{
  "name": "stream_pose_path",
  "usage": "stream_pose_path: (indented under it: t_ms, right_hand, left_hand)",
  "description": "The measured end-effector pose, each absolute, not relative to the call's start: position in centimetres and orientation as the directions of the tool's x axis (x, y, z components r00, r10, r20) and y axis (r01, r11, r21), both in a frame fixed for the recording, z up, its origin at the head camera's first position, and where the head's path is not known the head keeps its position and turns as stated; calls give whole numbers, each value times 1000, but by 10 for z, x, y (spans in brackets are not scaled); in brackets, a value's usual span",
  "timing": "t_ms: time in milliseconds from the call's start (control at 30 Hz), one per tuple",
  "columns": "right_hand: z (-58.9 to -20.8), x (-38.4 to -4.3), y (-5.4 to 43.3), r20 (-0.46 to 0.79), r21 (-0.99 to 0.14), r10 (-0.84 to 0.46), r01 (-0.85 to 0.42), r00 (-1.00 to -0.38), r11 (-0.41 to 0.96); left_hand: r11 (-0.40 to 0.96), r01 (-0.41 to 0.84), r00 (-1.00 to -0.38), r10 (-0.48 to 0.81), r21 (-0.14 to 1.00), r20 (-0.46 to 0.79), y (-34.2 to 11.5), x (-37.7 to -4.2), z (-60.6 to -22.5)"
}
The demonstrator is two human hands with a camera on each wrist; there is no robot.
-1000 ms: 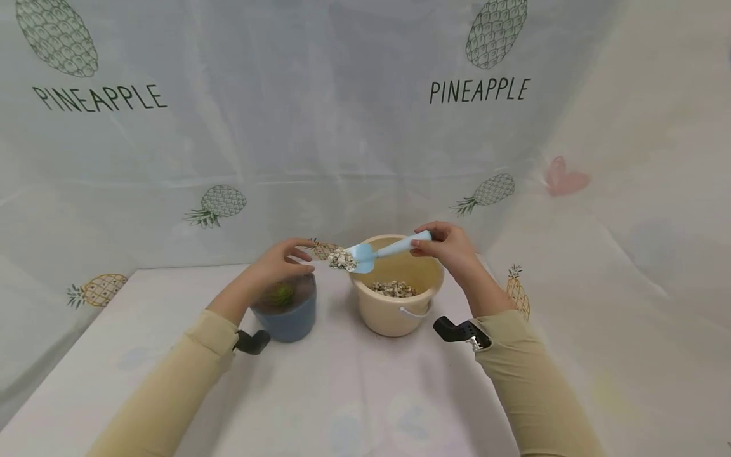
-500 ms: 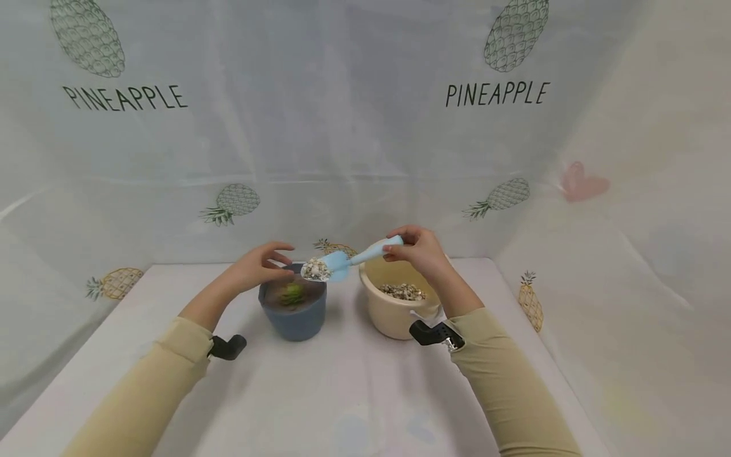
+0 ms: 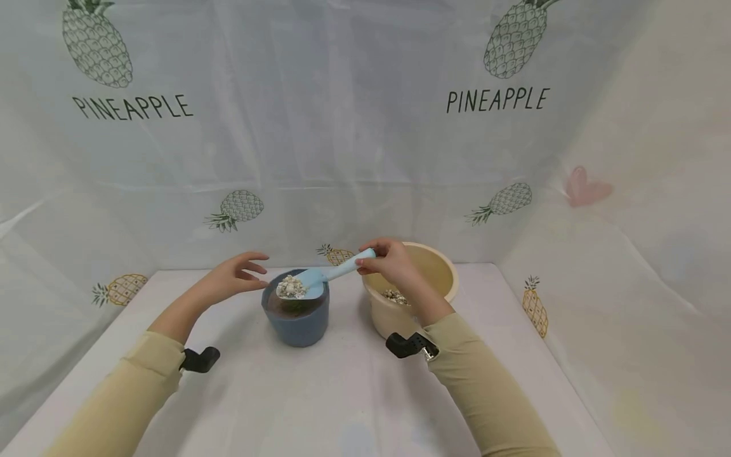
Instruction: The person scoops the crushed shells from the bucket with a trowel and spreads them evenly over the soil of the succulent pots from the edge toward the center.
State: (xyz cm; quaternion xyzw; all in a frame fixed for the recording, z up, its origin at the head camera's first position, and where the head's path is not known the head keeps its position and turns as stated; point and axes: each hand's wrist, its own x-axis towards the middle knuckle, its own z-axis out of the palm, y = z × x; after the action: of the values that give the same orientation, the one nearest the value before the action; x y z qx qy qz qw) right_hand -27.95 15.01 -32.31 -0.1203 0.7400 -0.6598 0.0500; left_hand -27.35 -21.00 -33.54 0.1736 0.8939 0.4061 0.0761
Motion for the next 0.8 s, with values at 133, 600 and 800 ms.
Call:
stream_pose_path:
  t_ms: [133,600,800]
  right_hand:
    - [-328,-281,135,79,-989,-247,-107,-966,104]
    - [-340,-283,109,70,-980,-252,-114,-965,161]
    - [-332,-287,99,97,-966,-230,-147,-968,213]
  left_hand:
    - [625,221,-933,358,748,-23,-219,-273,-341]
    - [546,113,-831,510,830,-222,-232,-279,-370]
    - [496,114,-791,569,861,-223,-233,-289,-374]
